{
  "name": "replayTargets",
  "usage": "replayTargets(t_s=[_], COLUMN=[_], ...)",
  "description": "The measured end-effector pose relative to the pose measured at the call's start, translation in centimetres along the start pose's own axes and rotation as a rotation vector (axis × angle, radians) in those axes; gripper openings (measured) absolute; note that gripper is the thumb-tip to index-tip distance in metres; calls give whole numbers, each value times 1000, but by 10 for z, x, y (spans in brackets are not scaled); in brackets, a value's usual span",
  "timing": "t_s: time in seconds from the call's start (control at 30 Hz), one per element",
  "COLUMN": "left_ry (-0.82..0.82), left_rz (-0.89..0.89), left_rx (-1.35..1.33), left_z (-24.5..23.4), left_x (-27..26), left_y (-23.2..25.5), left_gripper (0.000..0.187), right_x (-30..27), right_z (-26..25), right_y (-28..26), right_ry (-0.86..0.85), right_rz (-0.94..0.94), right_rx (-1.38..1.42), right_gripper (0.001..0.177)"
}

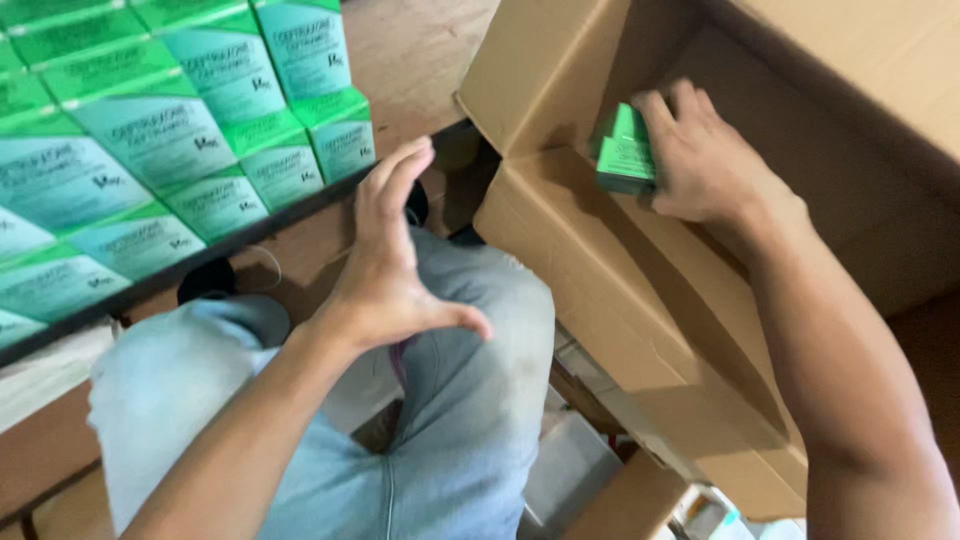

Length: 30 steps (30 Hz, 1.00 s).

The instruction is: The person sits on the floor and packs green and white medicine boxes into a large cardboard box. They pick up boxes from a nearby shelf, inspect them, and place them into the cardboard box in an organized manner.

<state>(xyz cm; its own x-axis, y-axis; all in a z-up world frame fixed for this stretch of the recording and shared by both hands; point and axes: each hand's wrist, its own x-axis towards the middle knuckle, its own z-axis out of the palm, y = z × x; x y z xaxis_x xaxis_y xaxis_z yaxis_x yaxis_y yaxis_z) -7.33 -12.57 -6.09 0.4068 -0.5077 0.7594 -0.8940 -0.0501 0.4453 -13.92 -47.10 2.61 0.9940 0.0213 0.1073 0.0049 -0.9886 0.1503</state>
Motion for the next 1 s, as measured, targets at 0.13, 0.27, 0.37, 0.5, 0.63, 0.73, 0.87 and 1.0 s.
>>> replayTargets(t_s=[0.13, 0.27, 0.37, 0.5, 0.63, 0.73, 0.87, 1.0], left_ry=[-23, -32, -58, -113, -163, -176, -182, -175], left_rz=[-74, -79, -24, -61, -66, -28, -21, -58], left_rx=[30, 5, 25, 23, -6, 8, 22, 17], left_z=[-12, -14, -16, -15, -5, 4, 2, 0], left_x=[-6, -10, -8, -3, -6, -1, -2, 0], left_y=[1, 2, -1, -3, -3, -4, -4, -8], left_gripper=[145, 143, 139, 140, 139, 140, 138, 136], right_x=[46, 98, 113, 125, 122, 129, 147, 159], right_z=[112, 212, 262, 280, 297, 311, 334, 314], right_y=[89, 138, 142, 151, 171, 187, 184, 183], right_ry=[-156, -155, 58, 79, 33, 52, -25, 15], right_rz=[142, 487, 493, 502, 404, 485, 601, 582], right_rx=[-61, 56, 18, 319, 363, 134, 320, 200], right_gripper=[93, 104, 109, 99, 89, 84, 74, 59])
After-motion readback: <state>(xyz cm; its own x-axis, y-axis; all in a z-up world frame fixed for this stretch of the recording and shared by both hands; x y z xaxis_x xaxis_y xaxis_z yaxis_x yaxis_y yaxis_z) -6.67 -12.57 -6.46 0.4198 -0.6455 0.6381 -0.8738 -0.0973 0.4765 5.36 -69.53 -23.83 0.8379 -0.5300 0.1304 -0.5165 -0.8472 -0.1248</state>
